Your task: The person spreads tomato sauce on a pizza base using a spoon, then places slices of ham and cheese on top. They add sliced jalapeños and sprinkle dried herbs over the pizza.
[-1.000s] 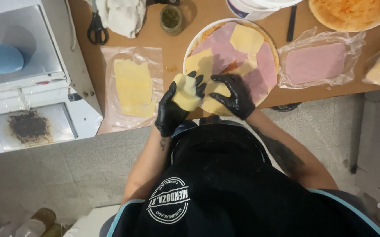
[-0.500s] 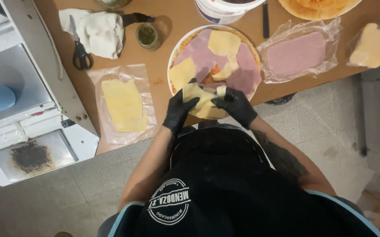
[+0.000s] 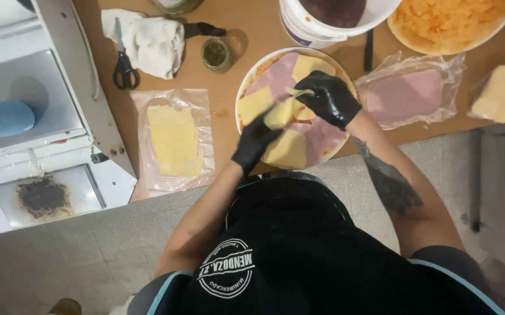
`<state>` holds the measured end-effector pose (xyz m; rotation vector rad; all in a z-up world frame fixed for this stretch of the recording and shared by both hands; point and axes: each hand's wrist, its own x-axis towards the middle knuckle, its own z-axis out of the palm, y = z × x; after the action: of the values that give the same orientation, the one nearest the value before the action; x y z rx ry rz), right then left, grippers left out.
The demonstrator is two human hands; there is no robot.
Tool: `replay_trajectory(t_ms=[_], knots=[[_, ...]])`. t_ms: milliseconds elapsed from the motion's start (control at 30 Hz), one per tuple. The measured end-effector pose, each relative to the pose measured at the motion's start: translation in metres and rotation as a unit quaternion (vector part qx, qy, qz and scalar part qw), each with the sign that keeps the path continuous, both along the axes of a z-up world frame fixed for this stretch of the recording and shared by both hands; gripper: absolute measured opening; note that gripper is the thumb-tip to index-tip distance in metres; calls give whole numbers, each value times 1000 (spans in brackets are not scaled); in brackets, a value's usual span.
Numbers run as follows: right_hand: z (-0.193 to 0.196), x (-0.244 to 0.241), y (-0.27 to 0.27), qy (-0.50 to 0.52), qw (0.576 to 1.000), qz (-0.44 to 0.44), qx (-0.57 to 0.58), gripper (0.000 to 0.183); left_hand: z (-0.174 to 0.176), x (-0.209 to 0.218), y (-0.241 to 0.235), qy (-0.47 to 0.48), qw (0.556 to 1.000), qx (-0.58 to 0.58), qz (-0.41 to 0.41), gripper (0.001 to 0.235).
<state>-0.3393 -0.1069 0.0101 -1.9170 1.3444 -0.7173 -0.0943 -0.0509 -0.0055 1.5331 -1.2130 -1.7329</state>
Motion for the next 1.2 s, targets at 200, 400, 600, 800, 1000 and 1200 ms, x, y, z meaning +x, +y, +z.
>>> replay_trajectory(t_ms=[200,400,600,800,1000,1200], knots=[[-44,27,-57,313,925,198,-80,23,-30,0,32,153,982,50,102,87],[-101,41,-83,278,919,230,-160,26,-52,47,39,159,971,-17,179,68],[-50,57,-97,327,901,191,-211,58,-37,83,42,75,974,-61,205,51],[-77,45,-67,376,888,173,-200,30,-50,138,47,-62,965,-45,252,40],[-100,42,-61,367,885,132,-255,68,-34,200,46,-199,924,-48,324,32],[-78,95,-44,360,865,88,-338,45,-58,258,60,-330,884,-62,325,46]])
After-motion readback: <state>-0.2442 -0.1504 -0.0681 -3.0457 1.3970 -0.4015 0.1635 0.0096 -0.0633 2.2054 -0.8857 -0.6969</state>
